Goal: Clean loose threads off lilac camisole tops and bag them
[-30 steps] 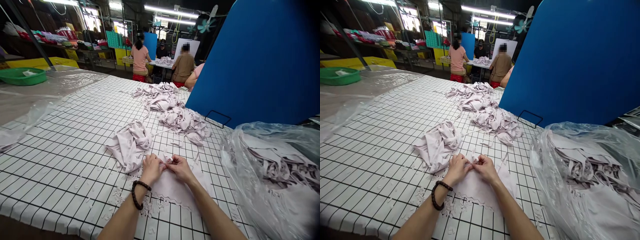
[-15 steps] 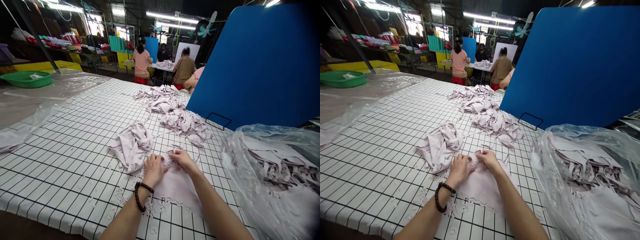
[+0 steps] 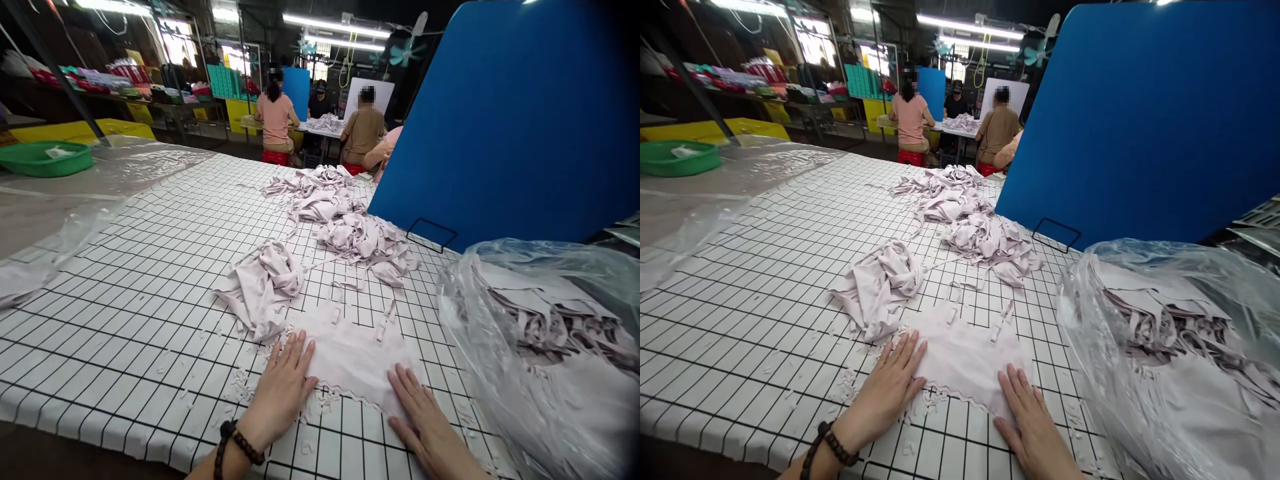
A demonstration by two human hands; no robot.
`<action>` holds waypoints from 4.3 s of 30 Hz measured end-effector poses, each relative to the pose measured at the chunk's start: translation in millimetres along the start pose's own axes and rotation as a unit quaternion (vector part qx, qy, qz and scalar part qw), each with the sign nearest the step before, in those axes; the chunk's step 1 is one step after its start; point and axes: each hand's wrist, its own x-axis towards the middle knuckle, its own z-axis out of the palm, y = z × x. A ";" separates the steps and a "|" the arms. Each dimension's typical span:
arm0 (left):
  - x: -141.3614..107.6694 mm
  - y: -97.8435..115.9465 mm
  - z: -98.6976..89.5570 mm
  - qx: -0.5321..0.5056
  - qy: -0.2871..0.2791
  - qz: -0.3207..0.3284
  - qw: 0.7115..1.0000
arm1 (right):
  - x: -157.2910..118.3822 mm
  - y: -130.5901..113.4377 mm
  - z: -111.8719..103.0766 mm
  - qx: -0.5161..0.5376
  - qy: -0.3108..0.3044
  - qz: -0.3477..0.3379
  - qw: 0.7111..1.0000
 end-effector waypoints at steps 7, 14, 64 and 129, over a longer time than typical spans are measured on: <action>13.4 -24.7 -53.7 -0.006 0.193 -0.224 0.955 | 90.7 -84.5 -53.8 0.123 0.104 -0.062 0.985; 20.4 -85.6 -51.3 -0.023 0.144 -0.295 0.944 | 259.8 -208.0 -27.3 0.219 0.052 -0.072 0.972; 114.9 -111.3 -68.0 0.009 0.127 -0.310 0.942 | 290.2 -128.7 -150.9 0.130 0.160 -0.134 0.969; 176.7 -81.2 -155.8 -0.551 0.038 -0.070 0.830 | 231.4 -114.2 -313.8 0.479 0.103 -0.095 0.866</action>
